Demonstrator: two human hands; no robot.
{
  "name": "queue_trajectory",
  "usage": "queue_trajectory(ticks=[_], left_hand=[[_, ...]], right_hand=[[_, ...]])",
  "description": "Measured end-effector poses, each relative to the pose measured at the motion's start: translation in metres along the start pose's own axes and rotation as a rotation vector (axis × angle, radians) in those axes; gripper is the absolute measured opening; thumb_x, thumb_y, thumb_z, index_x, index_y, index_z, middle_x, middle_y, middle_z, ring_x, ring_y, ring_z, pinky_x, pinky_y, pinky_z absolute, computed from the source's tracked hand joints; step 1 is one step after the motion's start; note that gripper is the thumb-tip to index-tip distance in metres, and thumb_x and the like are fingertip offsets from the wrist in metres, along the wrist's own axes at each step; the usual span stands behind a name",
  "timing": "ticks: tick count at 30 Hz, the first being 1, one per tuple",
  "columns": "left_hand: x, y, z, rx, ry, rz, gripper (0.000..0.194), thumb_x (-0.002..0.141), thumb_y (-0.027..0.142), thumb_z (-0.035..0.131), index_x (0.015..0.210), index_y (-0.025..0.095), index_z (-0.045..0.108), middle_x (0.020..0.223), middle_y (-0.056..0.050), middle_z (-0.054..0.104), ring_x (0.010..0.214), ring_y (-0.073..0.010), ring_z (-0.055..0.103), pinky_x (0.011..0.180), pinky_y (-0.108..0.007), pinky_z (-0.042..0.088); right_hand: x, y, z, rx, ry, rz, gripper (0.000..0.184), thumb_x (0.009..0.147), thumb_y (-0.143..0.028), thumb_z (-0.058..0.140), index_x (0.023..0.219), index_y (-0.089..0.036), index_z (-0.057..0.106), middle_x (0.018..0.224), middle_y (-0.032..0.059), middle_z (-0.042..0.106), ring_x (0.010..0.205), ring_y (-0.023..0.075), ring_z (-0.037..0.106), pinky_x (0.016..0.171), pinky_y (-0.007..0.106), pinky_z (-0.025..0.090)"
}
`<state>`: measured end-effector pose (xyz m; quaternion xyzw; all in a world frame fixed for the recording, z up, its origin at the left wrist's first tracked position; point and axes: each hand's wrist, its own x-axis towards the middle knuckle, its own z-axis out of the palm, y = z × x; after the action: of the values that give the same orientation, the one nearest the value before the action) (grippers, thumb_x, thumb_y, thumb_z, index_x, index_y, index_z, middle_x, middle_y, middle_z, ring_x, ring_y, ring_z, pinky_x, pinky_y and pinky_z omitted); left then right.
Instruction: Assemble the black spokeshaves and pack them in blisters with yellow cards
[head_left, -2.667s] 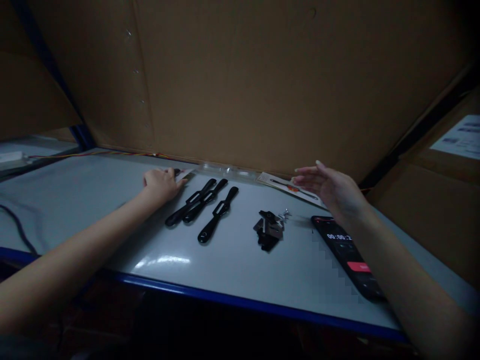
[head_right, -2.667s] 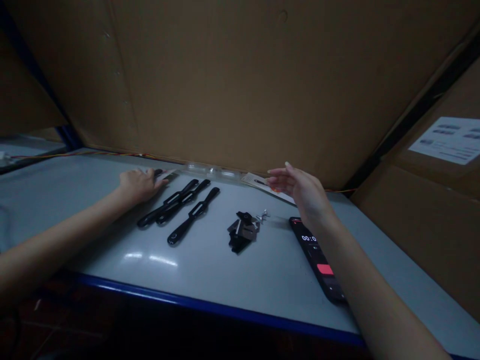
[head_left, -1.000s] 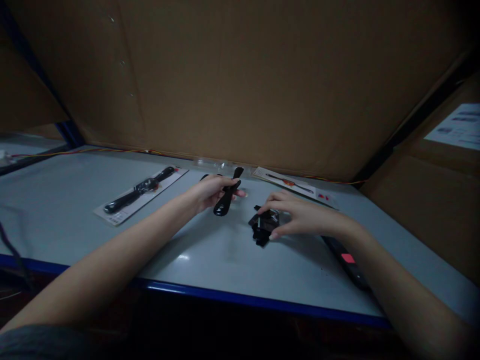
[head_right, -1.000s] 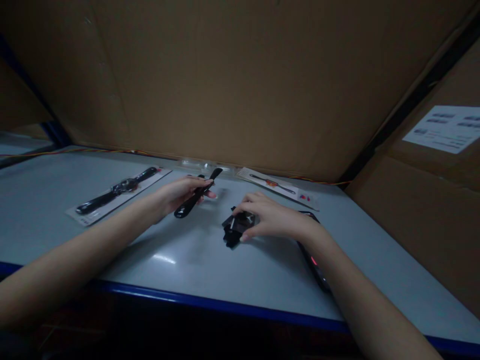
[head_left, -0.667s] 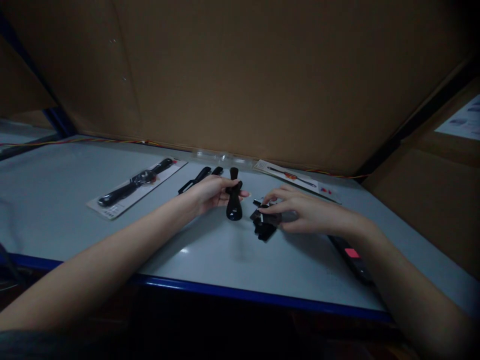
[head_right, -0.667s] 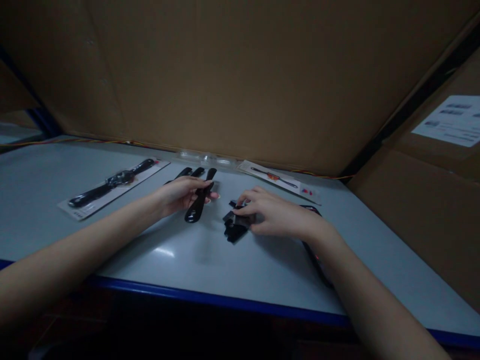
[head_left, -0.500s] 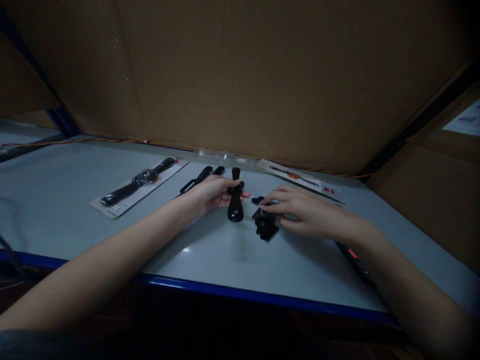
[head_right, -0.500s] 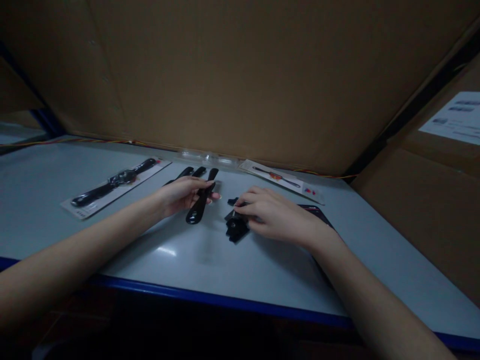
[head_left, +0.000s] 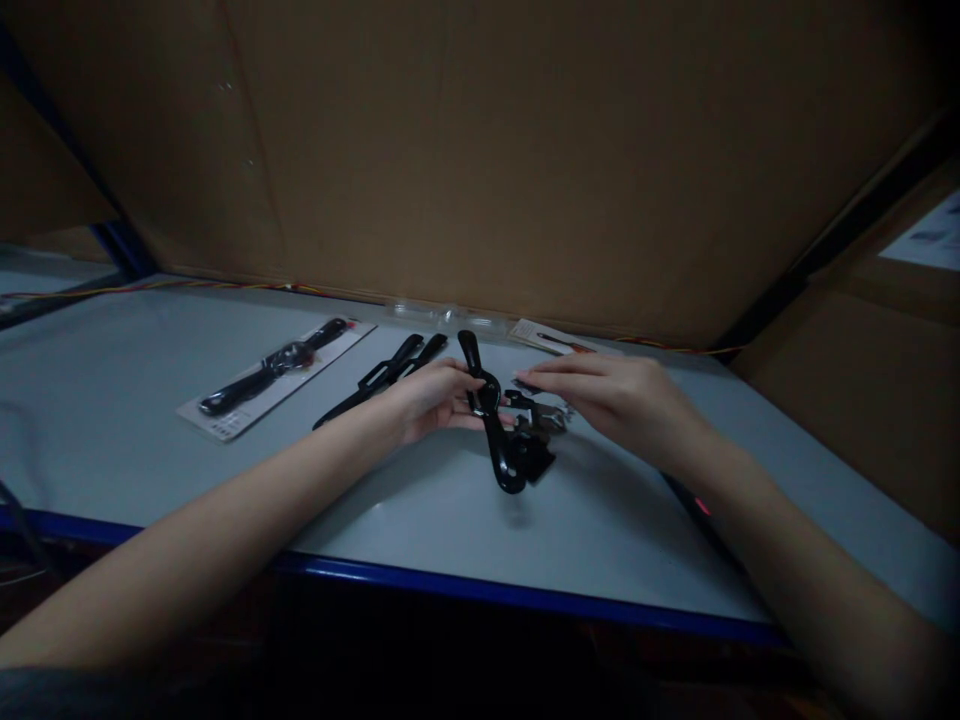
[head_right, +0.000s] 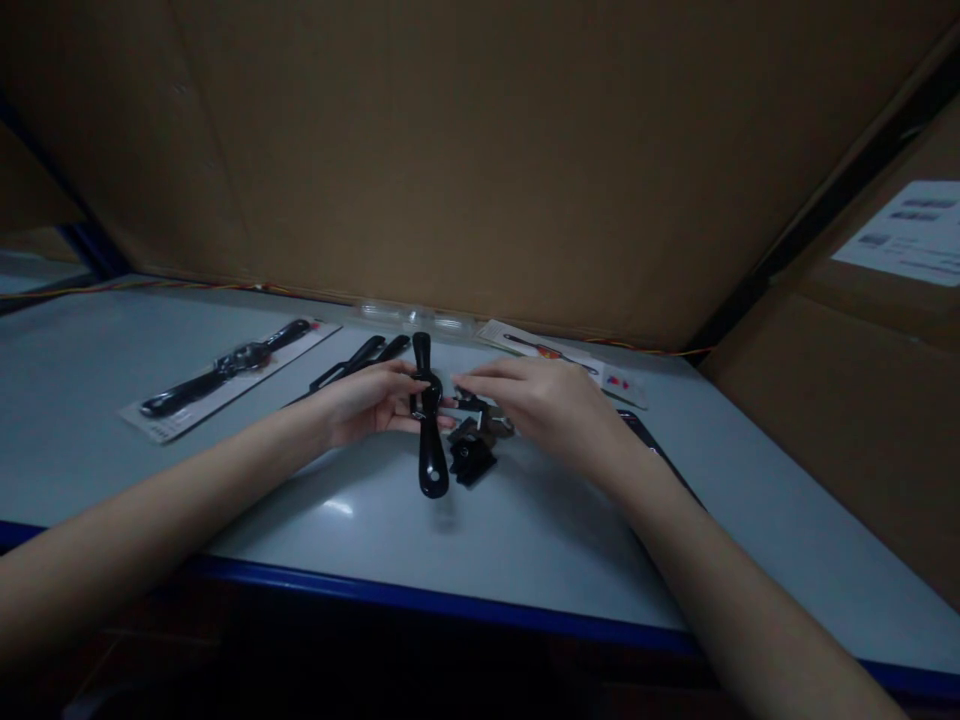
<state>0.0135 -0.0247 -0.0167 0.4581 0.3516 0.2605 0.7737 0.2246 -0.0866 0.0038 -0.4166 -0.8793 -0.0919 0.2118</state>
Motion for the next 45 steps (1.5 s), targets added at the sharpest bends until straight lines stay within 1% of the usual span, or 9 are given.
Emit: queue_trajectory(ticks=[2, 5, 10, 17, 22, 27, 32, 38, 45], left_hand=[[-0.002, -0.001, 0.003, -0.004, -0.014, 0.003, 0.018, 0.083, 0.007, 0.043, 0.100, 0.015, 0.045, 0.080, -0.007, 0.067, 0.067, -0.0164, 0.068, 0.073, -0.035, 0.053], [-0.003, -0.001, 0.007, -0.032, -0.071, -0.066, 0.019, 0.085, 0.016, 0.040, 0.101, 0.011, 0.050, 0.080, -0.010, 0.067, 0.069, -0.0185, 0.068, 0.071, -0.034, 0.052], [-0.004, 0.001, 0.009, -0.126, -0.127, -0.110, 0.031, 0.086, 0.023, 0.036, 0.102, 0.006, 0.055, 0.084, -0.014, 0.067, 0.075, -0.0203, 0.067, 0.071, -0.032, 0.051], [-0.002, -0.001, 0.007, -0.198, -0.124, -0.086, 0.027, 0.085, 0.025, 0.041, 0.096, 0.006, 0.056, 0.082, -0.012, 0.066, 0.074, -0.0196, 0.067, 0.073, -0.030, 0.052], [-0.003, -0.001, 0.009, -0.211, -0.105, -0.067, 0.023, 0.084, 0.024, 0.044, 0.093, 0.008, 0.057, 0.081, -0.011, 0.066, 0.076, -0.0183, 0.066, 0.077, -0.032, 0.051], [-0.006, -0.002, 0.011, -0.222, -0.090, -0.007, 0.017, 0.082, 0.020, 0.044, 0.090, 0.010, 0.056, 0.080, -0.010, 0.066, 0.072, -0.0167, 0.065, 0.075, -0.033, 0.051], [-0.008, -0.004, 0.013, -0.201, -0.045, 0.081, 0.012, 0.081, 0.014, 0.045, 0.091, 0.015, 0.052, 0.075, -0.003, 0.062, 0.064, -0.0137, 0.063, 0.067, -0.031, 0.053], [-0.011, -0.003, 0.016, -0.186, -0.016, 0.095, 0.017, 0.082, 0.011, 0.047, 0.098, 0.016, 0.051, 0.077, -0.002, 0.063, 0.062, -0.0101, 0.062, 0.068, -0.030, 0.053], [-0.007, -0.007, 0.014, -0.086, 0.087, 0.115, 0.012, 0.081, 0.009, 0.056, 0.091, 0.014, 0.051, 0.078, -0.001, 0.064, 0.059, -0.0104, 0.064, 0.063, -0.028, 0.055]], right_hand=[[0.000, -0.005, 0.005, -0.001, 0.072, -0.029, 0.036, 0.087, -0.014, 0.044, 0.113, -0.028, 0.064, 0.115, 0.0039, 0.065, 0.101, 0.0206, 0.062, 0.084, 0.036, 0.050], [0.000, -0.011, 0.015, -0.002, 0.134, -0.076, 0.034, 0.088, -0.015, 0.045, 0.115, -0.024, 0.063, 0.117, 0.0073, 0.063, 0.106, 0.0207, 0.059, 0.089, 0.037, 0.049], [0.002, -0.016, 0.023, 0.033, 0.105, -0.104, 0.048, 0.087, -0.010, 0.043, 0.133, -0.024, 0.046, 0.122, 0.0076, 0.060, 0.111, 0.0205, 0.056, 0.092, 0.040, 0.049], [0.004, -0.019, 0.022, 0.024, 0.084, -0.089, 0.063, 0.083, -0.006, 0.040, 0.143, -0.018, 0.027, 0.134, 0.0113, 0.050, 0.123, 0.0210, 0.047, 0.100, 0.041, 0.043], [0.004, -0.017, 0.024, 0.024, 0.129, -0.051, 0.062, 0.087, -0.009, 0.037, 0.146, -0.023, 0.020, 0.133, 0.0088, 0.051, 0.122, 0.0212, 0.048, 0.099, 0.042, 0.043], [0.006, -0.022, 0.026, 0.049, 0.133, -0.035, 0.060, 0.090, -0.014, 0.040, 0.145, -0.026, 0.021, 0.126, 0.0075, 0.056, 0.114, 0.0208, 0.054, 0.094, 0.041, 0.047], [0.008, -0.025, 0.028, 0.079, 0.139, -0.050, 0.052, 0.090, -0.017, 0.043, 0.141, -0.027, 0.033, 0.117, 0.0063, 0.061, 0.108, 0.0206, 0.054, 0.090, 0.039, 0.048], [0.007, -0.020, 0.032, 0.152, 0.185, -0.009, 0.050, 0.088, -0.019, 0.047, 0.137, -0.025, 0.039, 0.117, 0.0070, 0.062, 0.108, 0.0215, 0.053, 0.090, 0.042, 0.046], [0.009, -0.023, 0.026, 0.395, 0.106, 0.121, 0.046, 0.088, -0.026, 0.050, 0.133, -0.029, 0.044, 0.130, 0.0037, 0.055, 0.116, 0.0194, 0.052, 0.098, 0.042, 0.042]])
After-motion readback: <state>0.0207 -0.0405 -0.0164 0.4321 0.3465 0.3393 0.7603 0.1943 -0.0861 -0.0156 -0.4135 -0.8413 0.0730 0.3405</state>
